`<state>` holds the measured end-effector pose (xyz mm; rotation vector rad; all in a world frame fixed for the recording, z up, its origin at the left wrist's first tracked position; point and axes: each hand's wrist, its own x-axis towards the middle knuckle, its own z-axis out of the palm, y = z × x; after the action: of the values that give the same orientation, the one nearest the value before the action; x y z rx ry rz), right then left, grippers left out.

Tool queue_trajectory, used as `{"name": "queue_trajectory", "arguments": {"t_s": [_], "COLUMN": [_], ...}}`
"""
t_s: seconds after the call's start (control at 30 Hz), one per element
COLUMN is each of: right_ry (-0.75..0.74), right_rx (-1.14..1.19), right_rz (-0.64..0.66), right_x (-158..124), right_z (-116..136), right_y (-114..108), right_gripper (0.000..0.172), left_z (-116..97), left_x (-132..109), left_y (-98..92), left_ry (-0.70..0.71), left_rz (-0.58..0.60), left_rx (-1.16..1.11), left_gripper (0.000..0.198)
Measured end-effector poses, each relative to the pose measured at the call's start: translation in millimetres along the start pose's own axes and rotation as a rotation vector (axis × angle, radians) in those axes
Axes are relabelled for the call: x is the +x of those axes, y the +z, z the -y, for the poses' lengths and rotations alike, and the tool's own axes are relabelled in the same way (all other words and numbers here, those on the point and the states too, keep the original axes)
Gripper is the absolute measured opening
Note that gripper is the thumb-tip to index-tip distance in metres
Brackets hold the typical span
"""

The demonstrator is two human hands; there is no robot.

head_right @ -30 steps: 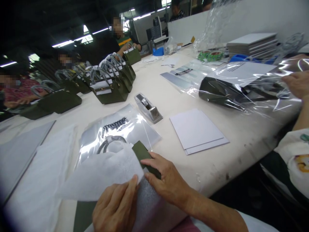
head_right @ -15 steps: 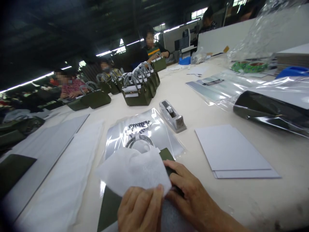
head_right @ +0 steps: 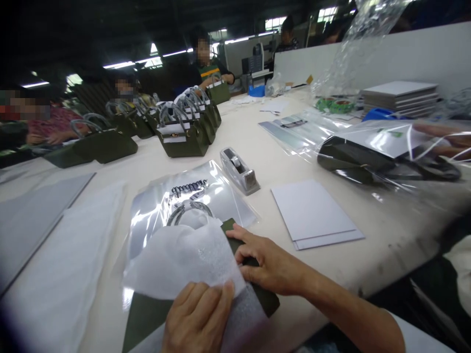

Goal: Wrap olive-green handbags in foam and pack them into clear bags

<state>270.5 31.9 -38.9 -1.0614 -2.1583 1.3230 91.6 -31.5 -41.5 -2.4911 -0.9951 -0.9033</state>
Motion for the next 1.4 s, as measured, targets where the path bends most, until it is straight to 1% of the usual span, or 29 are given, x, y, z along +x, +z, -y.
{"name": "queue_trajectory", "arguments": {"t_s": [0.07, 0.2, 0.27, 0.4, 0.47, 0.53, 0.6, 0.67, 0.7, 0.73, 0.77, 0.8, 0.87, 0.9, 0.93, 0.97, 1.03, 1.1, 1.17, 1.27, 1.33, 1.4], "right_ry": [-0.013, -0.031, -0.034, -0.02, 0.012, 0.045, 0.058, 0.073, 0.089, 0.106, 0.116, 0.116, 0.091, 0.093, 0.119, 0.171, 0.293, 0.4, 0.486, 0.593, 0.607, 0.53], "right_rx": [0.005, 0.026, 0.047, 0.085, 0.138, 0.224, 0.306, 0.324, 0.299, 0.247, 0.178, 0.102, -0.017, -0.036, -0.023, 0.008, 0.085, 0.119, 0.114, 0.09, 0.067, 0.043], "right_rz": [0.017, -0.057, -0.098, -0.139, -0.153, -0.162, -0.157, -0.18, -0.223, -0.293, -0.393, -0.507, -0.723, -0.789, -0.826, -0.82, -0.735, -0.622, -0.531, -0.441, -0.444, -0.517], "right_x": [0, 3, 4, 5, 5, 6, 7, 9, 11, 13, 18, 23, 41, 53, 67, 82, 111, 138, 158, 173, 175, 174], "right_z": [-3, -8, -11, -16, -18, -20, -21, -22, -22, -22, -24, -25, -29, -31, -33, -35, -38, -40, -41, -38, -30, -16], "right_y": [-3, 2, 5, 6, 6, 7, 9, 9, 5, -1, -10, -23, -57, -75, -93, -109, -133, -142, -141, -132, -128, -122], "right_gripper": [0.006, 0.006, 0.01, 0.015, 0.015, 0.014, 0.016, 0.02, 0.022, 0.024, 0.024, 0.024, 0.024, 0.024, 0.023, 0.022, 0.018, 0.015, 0.016, 0.029, 0.032, 0.035], "left_z": [1, 2, 2, 0, -1, -2, -3, -3, -3, -3, -3, -3, -2, -2, -1, -1, -2, -3, -4, -5, -5, -4], "left_x": [0, 2, 4, 7, 3, -5, -16, -25, -28, -31, -32, -32, -32, -31, -30, -30, -31, -32, -33, -34, -33, -33], "left_y": [0.4, 2.3, 3.8, 5.2, 4.5, 3.4, 2.8, 2.9, 3.2, 3.7, 4.2, 4.8, 5.9, 6.3, 6.8, 7.3, 8.3, 9.0, 9.1, 8.3, 8.9, 11.5], "left_ry": [0.016, 0.021, 0.03, 0.08, 0.081, 0.056, 0.022, 0.01, 0.004, 0.001, -0.002, -0.002, 0.001, 0.007, 0.009, 0.007, 0.0, -0.015, -0.04, -0.076, -0.091, -0.106], "left_rz": [-0.006, -0.035, -0.019, 0.07, 0.113, 0.116, 0.104, 0.099, 0.098, 0.091, 0.073, 0.053, 0.013, -0.006, -0.023, -0.044, -0.081, -0.096, -0.102, -0.137, -0.157, -0.182], "left_rx": [-0.01, -0.046, -0.062, -0.061, -0.023, 0.026, 0.055, 0.064, 0.068, 0.073, 0.082, 0.09, 0.105, 0.109, 0.113, 0.117, 0.124, 0.12, 0.107, 0.093, 0.091, 0.096], "left_gripper": [0.016, 0.015, 0.015, 0.019, 0.019, 0.022, 0.032, 0.039, 0.041, 0.043, 0.045, 0.045, 0.044, 0.043, 0.041, 0.04, 0.038, 0.034, 0.03, 0.022, 0.015, 0.01]}}
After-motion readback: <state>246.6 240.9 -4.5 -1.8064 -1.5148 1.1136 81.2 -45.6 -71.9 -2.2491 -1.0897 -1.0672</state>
